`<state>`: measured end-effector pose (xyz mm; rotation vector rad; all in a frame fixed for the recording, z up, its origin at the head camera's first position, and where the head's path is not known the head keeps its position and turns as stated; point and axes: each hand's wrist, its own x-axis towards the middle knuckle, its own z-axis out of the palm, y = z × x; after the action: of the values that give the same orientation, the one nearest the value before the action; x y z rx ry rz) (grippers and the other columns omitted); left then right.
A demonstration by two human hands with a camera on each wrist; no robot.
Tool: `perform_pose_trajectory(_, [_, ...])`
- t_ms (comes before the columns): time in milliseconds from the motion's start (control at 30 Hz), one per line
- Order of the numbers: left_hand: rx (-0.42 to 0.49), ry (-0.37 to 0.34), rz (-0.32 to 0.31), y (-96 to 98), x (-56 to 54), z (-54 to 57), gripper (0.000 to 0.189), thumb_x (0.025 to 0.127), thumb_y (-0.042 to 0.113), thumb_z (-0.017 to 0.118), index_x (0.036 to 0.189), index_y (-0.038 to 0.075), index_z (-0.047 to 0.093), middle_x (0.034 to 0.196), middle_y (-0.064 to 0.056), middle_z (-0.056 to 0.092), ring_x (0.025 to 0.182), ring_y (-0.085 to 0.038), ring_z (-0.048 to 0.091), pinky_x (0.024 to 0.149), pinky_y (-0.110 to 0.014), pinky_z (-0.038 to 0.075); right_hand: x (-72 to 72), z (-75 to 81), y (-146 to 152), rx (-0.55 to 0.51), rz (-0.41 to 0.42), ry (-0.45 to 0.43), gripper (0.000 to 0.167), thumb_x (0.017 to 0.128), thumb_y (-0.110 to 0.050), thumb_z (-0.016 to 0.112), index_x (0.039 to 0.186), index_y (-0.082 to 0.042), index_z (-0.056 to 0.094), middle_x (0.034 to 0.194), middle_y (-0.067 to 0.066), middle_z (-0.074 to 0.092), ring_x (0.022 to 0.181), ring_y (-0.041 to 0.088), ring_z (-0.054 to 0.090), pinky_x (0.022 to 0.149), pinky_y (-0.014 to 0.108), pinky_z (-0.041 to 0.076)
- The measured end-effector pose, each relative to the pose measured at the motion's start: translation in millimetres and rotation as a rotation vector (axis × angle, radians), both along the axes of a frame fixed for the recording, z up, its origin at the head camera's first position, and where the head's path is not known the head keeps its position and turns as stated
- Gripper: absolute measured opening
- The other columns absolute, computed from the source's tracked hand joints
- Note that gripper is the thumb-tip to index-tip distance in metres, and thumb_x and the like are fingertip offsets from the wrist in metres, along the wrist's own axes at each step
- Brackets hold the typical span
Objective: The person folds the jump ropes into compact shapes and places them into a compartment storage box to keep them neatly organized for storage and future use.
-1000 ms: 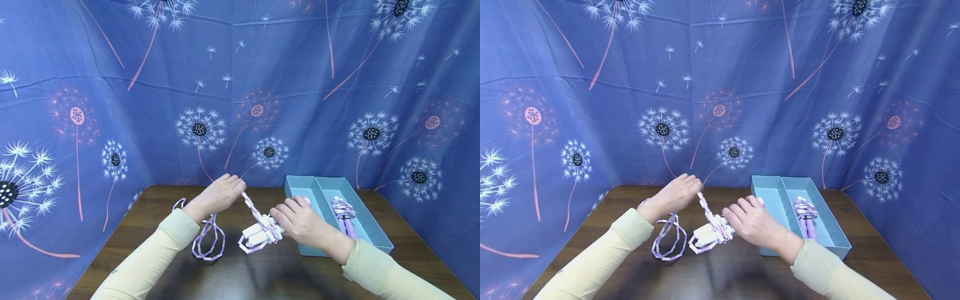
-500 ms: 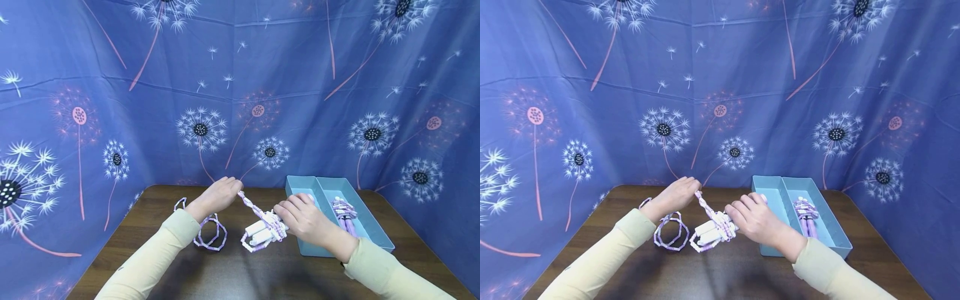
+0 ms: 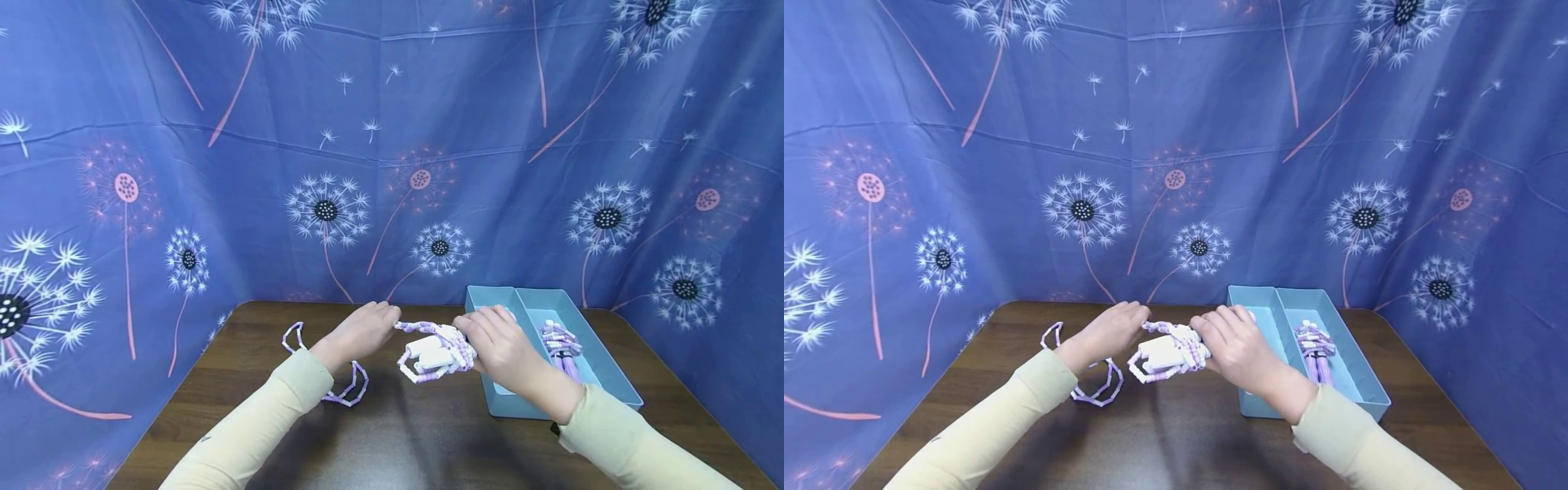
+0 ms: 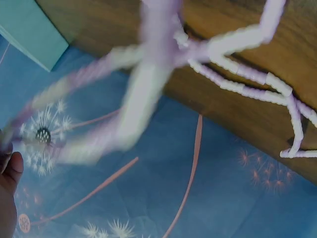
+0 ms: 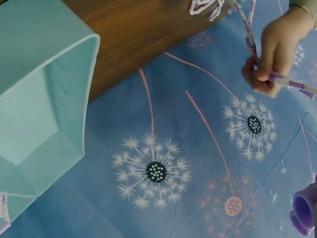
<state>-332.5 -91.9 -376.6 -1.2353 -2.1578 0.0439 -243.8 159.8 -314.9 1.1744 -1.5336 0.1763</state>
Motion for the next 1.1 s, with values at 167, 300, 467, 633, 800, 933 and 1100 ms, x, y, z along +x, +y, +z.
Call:
perform_pose_trajectory(167, [-0.052, -0.114, 0.058, 1.9, 7.4, -6.5, 0.014, 0.091, 0.014, 0.057, 0.086, 0.011, 0.044, 0.071, 0.004, 0.045, 0.066, -0.014, 0.045, 0.063, -0.027, 0.039, -2.4, 5.3, 0, -0.014, -0.017, -0.008, 0.023, 0.094, -0.003, 0.037, 0.092, 0.006, 0.058, 0.075, 0.010, 0.056, 0.059, 0.021, 0.043, 0.055, 0.032, 0.033])
perform_pose_trajectory(300, [-0.067, -0.088, 0.083, 4.2, 11.0, -13.0, 0.014, 0.091, 0.018, 0.056, 0.087, 0.011, 0.045, 0.071, 0.005, 0.048, 0.067, -0.014, 0.048, 0.062, -0.027, 0.040, -4.8, 7.0, 1, -0.031, -0.065, -0.014, 0.030, 0.079, 0.005, 0.031, 0.092, 0.005, 0.058, 0.073, 0.009, 0.053, 0.058, 0.020, 0.039, 0.054, 0.031, 0.031])
perform_pose_trajectory(467, [-0.076, 0.032, 0.111, 4.0, 14.6, -23.1, 0.017, 0.087, 0.020, 0.062, 0.088, 0.009, 0.050, 0.071, 0.003, 0.058, 0.066, -0.015, 0.054, 0.059, -0.028, 0.043, -8.1, 6.2, 6, -0.038, -0.140, -0.083, 0.033, 0.073, 0.003, 0.039, 0.100, 0.006, 0.057, 0.079, 0.012, 0.056, 0.062, 0.025, 0.048, 0.055, 0.038, 0.037])
perform_pose_trajectory(633, [-0.086, 0.041, 0.134, 8.1, 22.7, -24.9, 0.017, 0.087, 0.022, 0.062, 0.088, 0.009, 0.050, 0.070, 0.004, 0.059, 0.065, -0.014, 0.054, 0.058, -0.028, 0.043, -10.0, 7.4, 7, -0.048, -0.169, -0.121, 0.029, 0.076, -0.002, 0.047, 0.102, 0.007, 0.056, 0.085, 0.015, 0.059, 0.067, 0.030, 0.052, 0.057, 0.042, 0.039])
perform_pose_trajectory(800, [-0.111, 0.028, 0.140, 15.2, 34.4, -26.5, 0.018, 0.086, 0.022, 0.061, 0.087, 0.010, 0.047, 0.068, 0.005, 0.056, 0.063, -0.014, 0.054, 0.057, -0.026, 0.043, -14.0, 9.3, 9, -0.089, -0.228, -0.114, 0.027, 0.076, -0.003, 0.059, 0.101, 0.007, 0.055, 0.082, 0.015, 0.058, 0.062, 0.028, 0.049, 0.054, 0.039, 0.034])
perform_pose_trajectory(933, [-0.113, 0.021, 0.144, 19.8, 45.5, -28.3, 0.019, 0.085, 0.020, 0.062, 0.084, 0.011, 0.045, 0.066, 0.006, 0.054, 0.060, -0.013, 0.051, 0.053, -0.024, 0.039, -16.1, 8.5, 13, -0.090, -0.296, -0.131, 0.046, 0.062, -0.003, 0.078, 0.101, 0.008, 0.055, 0.081, 0.016, 0.058, 0.064, 0.030, 0.051, 0.052, 0.038, 0.032])
perform_pose_trajectory(1100, [-0.122, 0.038, 0.162, 24.7, 58.1, -29.5, 0.018, 0.084, 0.022, 0.061, 0.085, 0.012, 0.046, 0.065, 0.006, 0.055, 0.058, -0.013, 0.051, 0.052, -0.025, 0.038, -16.8, 7.2, 19, -0.053, -0.406, -0.178, 0.057, 0.060, -0.012, 0.086, 0.104, 0.006, 0.055, 0.083, 0.017, 0.060, 0.069, 0.031, 0.055, 0.053, 0.038, 0.034])
